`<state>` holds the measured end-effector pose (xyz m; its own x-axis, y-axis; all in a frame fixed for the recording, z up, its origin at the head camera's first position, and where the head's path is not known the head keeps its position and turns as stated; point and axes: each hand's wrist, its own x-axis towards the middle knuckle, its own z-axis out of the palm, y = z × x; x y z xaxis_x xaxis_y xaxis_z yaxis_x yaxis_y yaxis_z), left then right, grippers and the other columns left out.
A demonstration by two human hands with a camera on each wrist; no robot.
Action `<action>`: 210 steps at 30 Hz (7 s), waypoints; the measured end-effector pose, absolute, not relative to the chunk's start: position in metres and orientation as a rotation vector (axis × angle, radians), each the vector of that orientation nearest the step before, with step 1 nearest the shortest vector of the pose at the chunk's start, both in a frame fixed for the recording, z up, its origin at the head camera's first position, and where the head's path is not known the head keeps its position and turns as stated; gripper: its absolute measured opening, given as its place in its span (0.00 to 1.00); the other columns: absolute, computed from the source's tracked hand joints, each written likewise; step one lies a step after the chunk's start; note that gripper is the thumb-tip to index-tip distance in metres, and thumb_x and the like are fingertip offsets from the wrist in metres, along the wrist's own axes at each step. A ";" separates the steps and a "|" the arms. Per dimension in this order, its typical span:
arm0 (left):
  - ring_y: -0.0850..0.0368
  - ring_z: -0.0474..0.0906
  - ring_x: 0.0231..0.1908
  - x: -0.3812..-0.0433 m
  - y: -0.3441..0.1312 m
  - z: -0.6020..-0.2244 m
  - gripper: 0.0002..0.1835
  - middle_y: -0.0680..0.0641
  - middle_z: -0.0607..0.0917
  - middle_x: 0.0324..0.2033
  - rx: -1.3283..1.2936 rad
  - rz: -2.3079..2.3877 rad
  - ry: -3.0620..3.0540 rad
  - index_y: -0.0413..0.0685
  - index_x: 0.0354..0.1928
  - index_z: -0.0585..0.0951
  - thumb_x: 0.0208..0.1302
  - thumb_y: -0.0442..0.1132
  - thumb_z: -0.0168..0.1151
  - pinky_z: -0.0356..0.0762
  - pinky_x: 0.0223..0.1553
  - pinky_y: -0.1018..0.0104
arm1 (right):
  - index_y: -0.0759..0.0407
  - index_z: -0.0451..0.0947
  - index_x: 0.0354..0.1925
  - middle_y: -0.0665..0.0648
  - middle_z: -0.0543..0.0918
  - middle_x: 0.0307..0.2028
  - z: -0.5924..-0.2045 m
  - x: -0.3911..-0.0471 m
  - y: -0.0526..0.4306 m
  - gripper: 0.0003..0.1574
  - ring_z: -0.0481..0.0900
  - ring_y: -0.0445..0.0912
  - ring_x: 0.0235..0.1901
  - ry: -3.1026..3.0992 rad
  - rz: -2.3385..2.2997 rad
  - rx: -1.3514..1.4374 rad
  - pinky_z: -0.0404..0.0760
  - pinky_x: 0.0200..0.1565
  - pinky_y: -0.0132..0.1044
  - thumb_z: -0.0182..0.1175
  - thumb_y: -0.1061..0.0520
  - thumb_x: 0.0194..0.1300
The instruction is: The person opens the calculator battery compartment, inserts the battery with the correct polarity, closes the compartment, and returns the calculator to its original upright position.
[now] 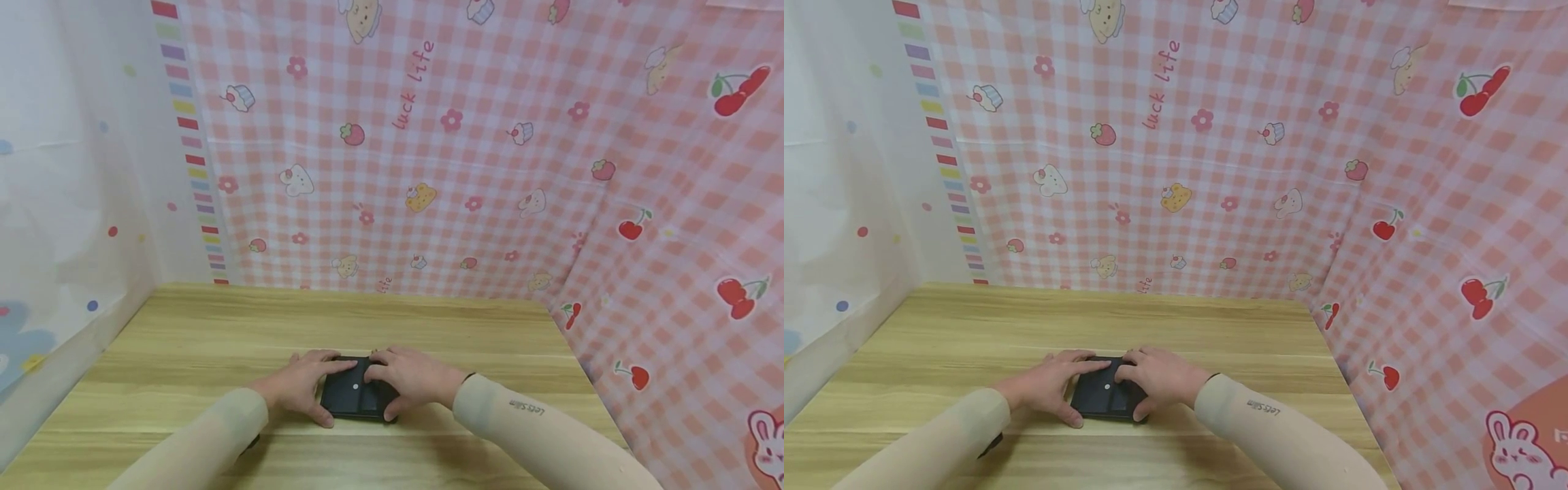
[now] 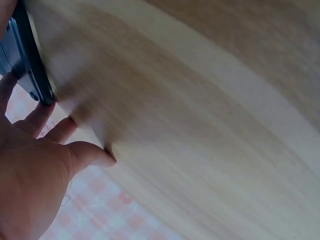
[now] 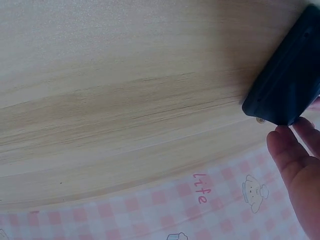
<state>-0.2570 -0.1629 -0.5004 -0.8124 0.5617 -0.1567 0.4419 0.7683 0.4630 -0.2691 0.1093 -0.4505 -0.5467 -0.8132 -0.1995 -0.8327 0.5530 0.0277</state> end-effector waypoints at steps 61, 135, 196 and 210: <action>0.40 0.52 0.75 -0.256 -0.164 -0.498 0.57 0.46 0.58 0.76 0.774 0.658 2.647 0.78 0.74 0.60 0.37 0.66 0.78 0.42 0.63 0.17 | 0.35 0.68 0.61 0.65 0.65 0.72 -0.459 -0.270 0.115 0.44 0.76 0.53 0.64 2.637 -0.022 -1.373 0.79 0.61 0.45 0.72 0.32 0.48; 0.40 0.50 0.76 -0.252 -0.161 -0.494 0.58 0.47 0.58 0.76 0.752 0.685 2.648 0.76 0.74 0.61 0.36 0.62 0.80 0.38 0.63 0.17 | 0.43 0.73 0.53 0.46 0.75 0.52 -0.467 -0.268 0.128 0.22 0.76 0.38 0.45 2.789 -0.398 -1.402 0.81 0.49 0.35 0.62 0.38 0.66; 0.39 0.53 0.75 -0.251 -0.159 -0.493 0.58 0.46 0.55 0.77 0.718 0.684 2.667 0.78 0.73 0.61 0.35 0.61 0.81 0.33 0.67 0.20 | 0.58 0.67 0.29 0.52 0.75 0.21 -0.446 -0.339 0.294 0.18 0.76 0.48 0.22 2.888 -0.886 0.327 0.73 0.25 0.39 0.59 0.46 0.62; 0.40 0.54 0.75 -0.252 -0.161 -0.497 0.58 0.47 0.56 0.77 0.725 0.680 2.664 0.78 0.73 0.62 0.34 0.62 0.81 0.36 0.66 0.20 | 0.61 0.75 0.59 0.68 0.81 0.54 -0.457 -0.336 0.266 0.36 0.80 0.60 0.47 2.971 -0.441 0.345 0.82 0.37 0.51 0.63 0.43 0.58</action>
